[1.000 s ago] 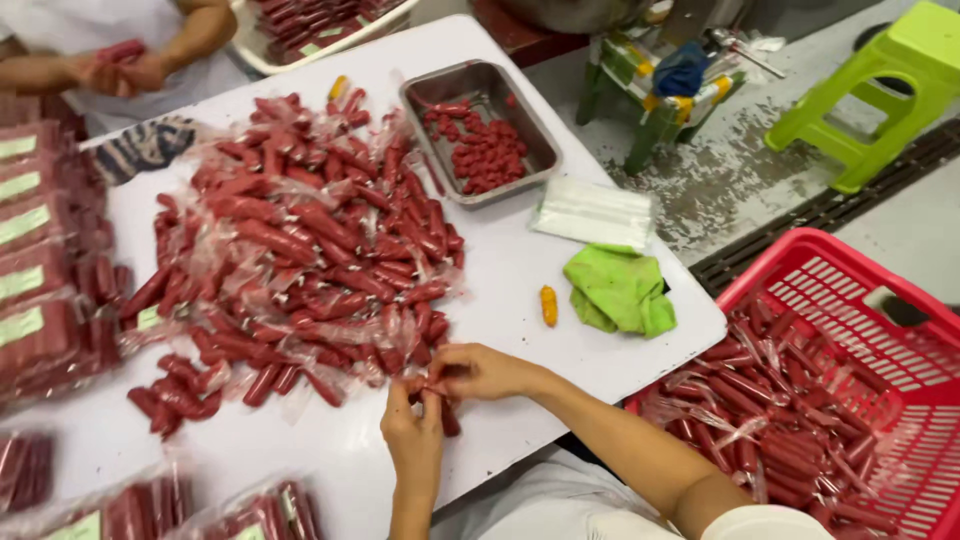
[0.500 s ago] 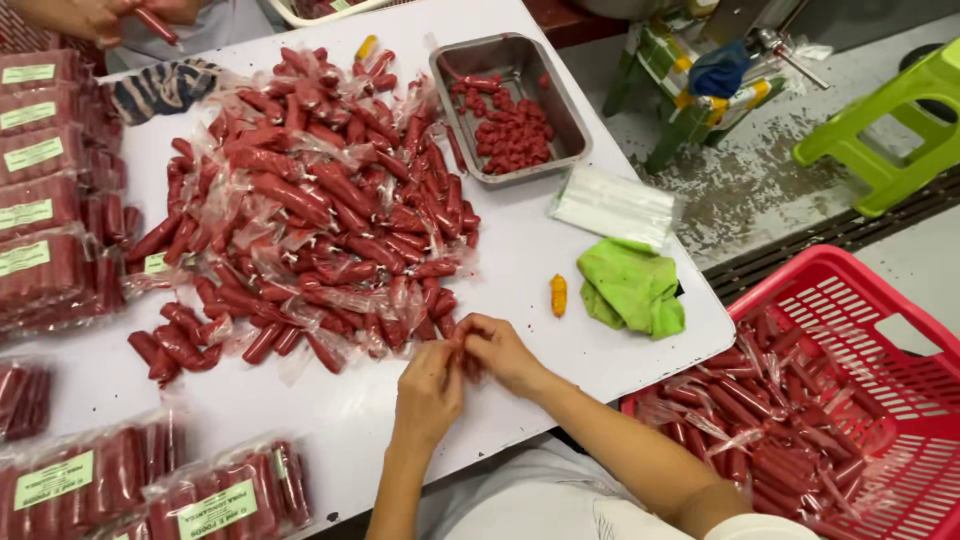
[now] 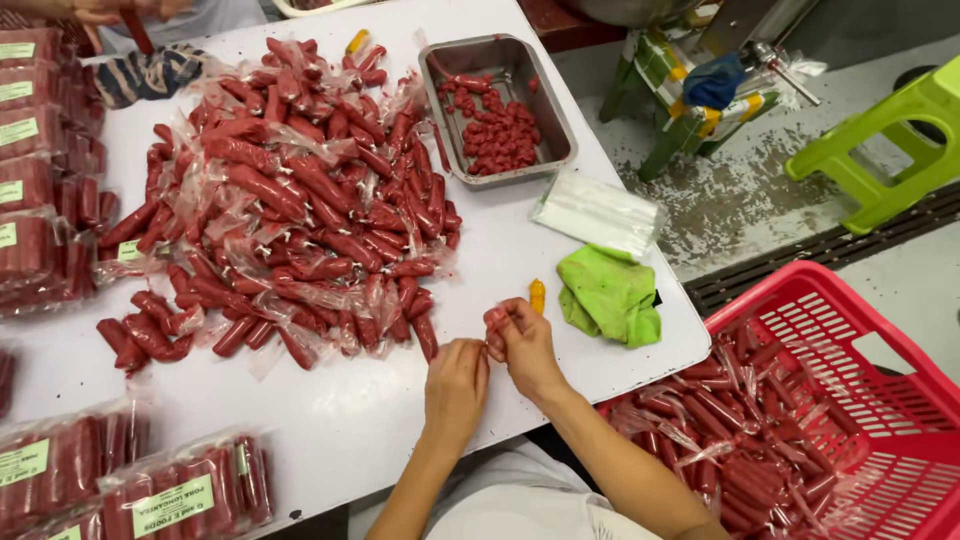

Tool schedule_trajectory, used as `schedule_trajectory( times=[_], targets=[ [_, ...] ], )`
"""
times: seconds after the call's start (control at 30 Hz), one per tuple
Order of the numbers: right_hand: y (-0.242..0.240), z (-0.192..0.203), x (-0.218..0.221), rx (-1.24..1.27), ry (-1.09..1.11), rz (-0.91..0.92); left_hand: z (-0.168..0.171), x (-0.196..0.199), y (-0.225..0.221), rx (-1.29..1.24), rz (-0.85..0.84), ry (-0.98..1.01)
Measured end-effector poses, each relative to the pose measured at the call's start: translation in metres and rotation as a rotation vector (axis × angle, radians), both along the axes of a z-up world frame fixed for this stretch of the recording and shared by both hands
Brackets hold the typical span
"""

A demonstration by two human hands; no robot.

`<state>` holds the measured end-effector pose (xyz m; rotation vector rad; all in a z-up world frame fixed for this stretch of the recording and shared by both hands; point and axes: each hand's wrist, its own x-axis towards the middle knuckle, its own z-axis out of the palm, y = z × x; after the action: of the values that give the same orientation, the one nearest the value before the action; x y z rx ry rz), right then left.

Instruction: The person ties individual pork longganisa sausages by hand, forming small links and placing them into a red basket. The person also handles a small yellow sausage and a green cloth on the table.

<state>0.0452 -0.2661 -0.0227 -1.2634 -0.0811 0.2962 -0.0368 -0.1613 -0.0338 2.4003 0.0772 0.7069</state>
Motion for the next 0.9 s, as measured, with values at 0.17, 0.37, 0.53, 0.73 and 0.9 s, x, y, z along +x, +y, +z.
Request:
schedule_trajectory(
  times=[0.17, 0.37, 0.53, 0.73, 0.9],
  targets=[
    [0.003, 0.005, 0.004, 0.316, 0.359, 0.113, 0.009, -0.017, 0.009, -0.312, -0.105, 0.211],
    [0.023, 0.018, 0.046, -0.096, -0.112, 0.651, 0.021, -0.041, 0.055, -0.813, 0.057, 0.504],
    [0.024, 0.074, 0.030, -0.113, -0.121, 0.716, 0.014, -0.027, 0.050, -0.895, -0.161, 0.490],
    [-0.070, 0.100, -0.009, -0.309, -0.223, 0.432, 0.038, 0.012, -0.005, -0.629, -0.417, 0.438],
    [-0.179, 0.063, -0.034, -0.563, -0.518, 0.057, 0.086, 0.042, -0.072, -0.404, -0.733, 0.597]
  ],
)
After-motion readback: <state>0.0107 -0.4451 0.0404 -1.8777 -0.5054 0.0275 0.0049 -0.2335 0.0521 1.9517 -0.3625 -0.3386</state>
